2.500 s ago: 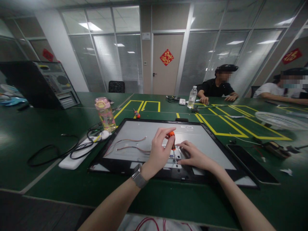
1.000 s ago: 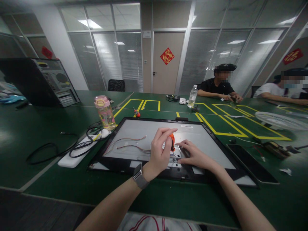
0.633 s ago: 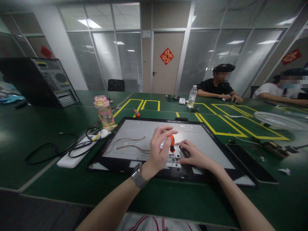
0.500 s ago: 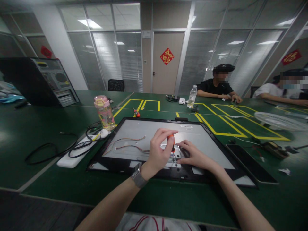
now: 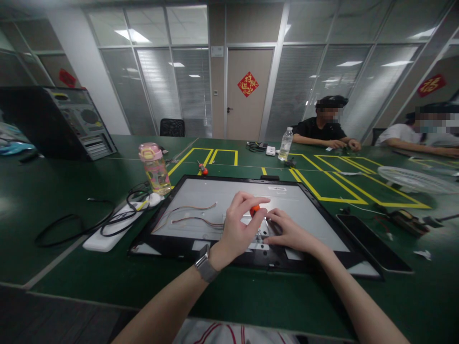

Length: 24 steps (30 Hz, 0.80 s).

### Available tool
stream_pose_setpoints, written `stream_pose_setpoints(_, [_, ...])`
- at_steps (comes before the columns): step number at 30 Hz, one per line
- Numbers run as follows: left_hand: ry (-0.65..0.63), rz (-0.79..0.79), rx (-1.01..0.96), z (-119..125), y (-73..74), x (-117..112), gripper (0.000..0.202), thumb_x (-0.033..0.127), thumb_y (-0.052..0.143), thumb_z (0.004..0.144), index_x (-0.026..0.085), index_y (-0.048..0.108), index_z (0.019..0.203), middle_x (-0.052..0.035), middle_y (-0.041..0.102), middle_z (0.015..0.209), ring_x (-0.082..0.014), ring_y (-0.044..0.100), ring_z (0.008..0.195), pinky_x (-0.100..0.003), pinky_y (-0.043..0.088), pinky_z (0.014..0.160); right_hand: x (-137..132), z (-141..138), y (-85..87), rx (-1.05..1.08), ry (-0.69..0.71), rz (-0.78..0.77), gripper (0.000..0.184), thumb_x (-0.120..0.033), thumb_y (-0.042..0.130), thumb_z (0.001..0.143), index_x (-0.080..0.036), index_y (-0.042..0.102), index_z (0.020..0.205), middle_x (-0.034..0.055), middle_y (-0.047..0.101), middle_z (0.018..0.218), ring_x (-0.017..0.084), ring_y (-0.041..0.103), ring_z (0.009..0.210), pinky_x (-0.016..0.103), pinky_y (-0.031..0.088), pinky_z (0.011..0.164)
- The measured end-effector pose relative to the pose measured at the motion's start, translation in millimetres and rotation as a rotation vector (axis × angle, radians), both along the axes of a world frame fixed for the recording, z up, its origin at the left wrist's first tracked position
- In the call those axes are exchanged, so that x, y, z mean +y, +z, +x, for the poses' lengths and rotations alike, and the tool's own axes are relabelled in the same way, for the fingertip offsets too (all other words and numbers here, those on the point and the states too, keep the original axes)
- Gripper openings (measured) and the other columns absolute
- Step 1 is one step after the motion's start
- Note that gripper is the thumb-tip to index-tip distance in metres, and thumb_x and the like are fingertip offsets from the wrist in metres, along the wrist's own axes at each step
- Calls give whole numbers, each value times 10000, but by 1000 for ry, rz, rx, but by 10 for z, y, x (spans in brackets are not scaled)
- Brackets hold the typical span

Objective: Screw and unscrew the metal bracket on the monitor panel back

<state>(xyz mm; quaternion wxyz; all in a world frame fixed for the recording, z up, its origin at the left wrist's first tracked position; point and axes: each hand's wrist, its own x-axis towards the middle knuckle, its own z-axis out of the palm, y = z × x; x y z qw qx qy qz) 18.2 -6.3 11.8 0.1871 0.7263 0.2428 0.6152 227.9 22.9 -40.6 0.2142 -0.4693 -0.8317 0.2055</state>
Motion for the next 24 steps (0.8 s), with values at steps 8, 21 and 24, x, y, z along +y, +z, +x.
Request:
stream_pose_setpoints(8, [0,5,30,-5,4,-27,328,168,432,976,238,617,1237,-58,559,1008,-169,559,926,-323,485,828,-3,-6,7,10,6,-3,619,-418,798,718,-234,580,1268,83,534,1134,288,531,1056,433,462,937])
stream_pose_setpoints(21, [23,-52,10,11,3,-6,212,216,505,962,225,667,1098,-37,532,952,-155,560,863,-315,487,820,-12,-8,26,2,-5,-17,616,-410,794,719,-228,578,1267,85,530,1139,295,526,1076,437,457,951])
stream_pose_setpoints(24, [-57,-82,-9,2,2,-2,302,189,389,1002,218,615,1201,-59,583,994,-165,587,909,-310,489,812,-9,-6,27,6,0,-23,610,-397,795,718,-229,579,1263,84,530,1151,293,527,1083,434,452,963])
